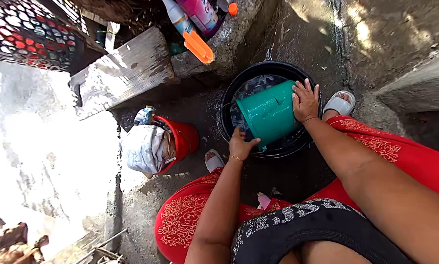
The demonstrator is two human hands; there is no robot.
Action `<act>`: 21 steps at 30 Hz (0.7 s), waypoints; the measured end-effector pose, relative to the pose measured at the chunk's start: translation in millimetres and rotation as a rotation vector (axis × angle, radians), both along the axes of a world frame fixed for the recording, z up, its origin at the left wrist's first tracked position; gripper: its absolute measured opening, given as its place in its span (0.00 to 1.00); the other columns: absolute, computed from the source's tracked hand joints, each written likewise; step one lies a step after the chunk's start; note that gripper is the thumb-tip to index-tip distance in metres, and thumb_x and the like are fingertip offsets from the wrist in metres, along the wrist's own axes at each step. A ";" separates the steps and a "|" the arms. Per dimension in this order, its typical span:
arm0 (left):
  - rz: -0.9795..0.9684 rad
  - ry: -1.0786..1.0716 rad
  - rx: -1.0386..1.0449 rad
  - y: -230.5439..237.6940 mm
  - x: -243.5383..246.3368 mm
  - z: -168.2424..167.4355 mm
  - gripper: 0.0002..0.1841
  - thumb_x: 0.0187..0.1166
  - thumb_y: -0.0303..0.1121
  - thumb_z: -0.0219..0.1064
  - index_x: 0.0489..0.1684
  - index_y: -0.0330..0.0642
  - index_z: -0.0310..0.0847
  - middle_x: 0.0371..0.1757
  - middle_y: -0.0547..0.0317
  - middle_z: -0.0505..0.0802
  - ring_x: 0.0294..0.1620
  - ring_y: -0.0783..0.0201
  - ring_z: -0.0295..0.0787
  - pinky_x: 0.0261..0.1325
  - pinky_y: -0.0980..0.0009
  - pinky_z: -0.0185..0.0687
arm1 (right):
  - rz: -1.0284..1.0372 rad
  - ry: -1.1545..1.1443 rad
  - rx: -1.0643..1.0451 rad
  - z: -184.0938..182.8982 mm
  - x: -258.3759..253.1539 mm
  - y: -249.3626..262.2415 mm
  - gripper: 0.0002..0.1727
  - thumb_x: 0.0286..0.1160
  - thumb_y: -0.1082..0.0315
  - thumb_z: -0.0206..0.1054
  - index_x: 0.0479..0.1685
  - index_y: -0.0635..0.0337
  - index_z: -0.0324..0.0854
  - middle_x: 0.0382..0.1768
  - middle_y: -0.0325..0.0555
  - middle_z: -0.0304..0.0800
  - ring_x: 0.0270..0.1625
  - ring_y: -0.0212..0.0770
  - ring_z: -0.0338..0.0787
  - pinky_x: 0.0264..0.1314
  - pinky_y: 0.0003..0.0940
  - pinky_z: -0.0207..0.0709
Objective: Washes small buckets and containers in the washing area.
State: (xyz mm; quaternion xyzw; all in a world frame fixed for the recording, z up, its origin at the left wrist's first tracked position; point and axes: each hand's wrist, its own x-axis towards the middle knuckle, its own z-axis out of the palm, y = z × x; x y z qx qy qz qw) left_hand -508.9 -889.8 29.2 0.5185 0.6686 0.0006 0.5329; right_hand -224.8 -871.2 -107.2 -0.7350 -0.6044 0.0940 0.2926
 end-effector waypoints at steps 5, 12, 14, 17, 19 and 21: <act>0.029 -0.311 -0.134 -7.2 22.4 -59.1 0.26 0.70 0.20 0.75 0.68 0.21 0.75 0.62 0.37 0.90 0.64 0.58 0.90 0.72 0.63 0.83 | -0.128 -0.005 -0.040 15.6 -25.3 14.2 0.30 0.94 0.52 0.43 0.71 0.67 0.81 0.82 0.55 0.77 0.92 0.60 0.61 0.95 0.69 0.33; -0.080 -0.342 0.046 -24.0 28.7 -74.9 0.23 0.70 0.20 0.74 0.65 0.20 0.78 0.61 0.36 0.90 0.65 0.59 0.88 0.75 0.66 0.78 | 0.265 -0.064 -0.072 44.4 -160.6 12.5 0.30 0.94 0.51 0.39 0.78 0.55 0.79 0.90 0.48 0.66 0.95 0.53 0.55 0.94 0.71 0.32; -0.067 -0.310 -0.015 -24.8 27.2 -75.7 0.24 0.69 0.17 0.73 0.66 0.21 0.78 0.63 0.35 0.90 0.67 0.56 0.87 0.76 0.63 0.77 | 0.293 -0.103 -0.071 37.9 -145.5 19.2 0.31 0.94 0.52 0.37 0.82 0.54 0.75 0.90 0.50 0.65 0.95 0.55 0.55 0.92 0.75 0.32; -0.024 -0.263 -0.118 -25.5 29.4 -75.2 0.24 0.71 0.18 0.71 0.68 0.23 0.76 0.65 0.36 0.89 0.69 0.57 0.86 0.77 0.63 0.77 | 0.050 -0.196 -0.138 23.0 -61.2 46.2 0.32 0.95 0.52 0.35 0.86 0.55 0.70 0.90 0.57 0.64 0.95 0.61 0.53 0.90 0.80 0.31; -0.031 -0.256 -0.129 -27.0 30.0 -74.5 0.24 0.71 0.19 0.71 0.68 0.22 0.76 0.65 0.36 0.89 0.69 0.56 0.86 0.77 0.63 0.76 | -0.188 -0.168 -0.282 24.0 -10.0 64.5 0.33 0.94 0.49 0.37 0.87 0.60 0.67 0.91 0.63 0.58 0.96 0.65 0.46 0.91 0.78 0.27; -0.045 -0.265 -0.112 -24.6 32.2 -73.2 0.23 0.70 0.18 0.71 0.67 0.22 0.77 0.64 0.36 0.89 0.68 0.57 0.86 0.77 0.63 0.77 | -0.251 -0.156 -0.254 31.2 -11.6 71.9 0.33 0.95 0.50 0.39 0.87 0.62 0.67 0.91 0.65 0.56 0.96 0.66 0.46 0.92 0.76 0.28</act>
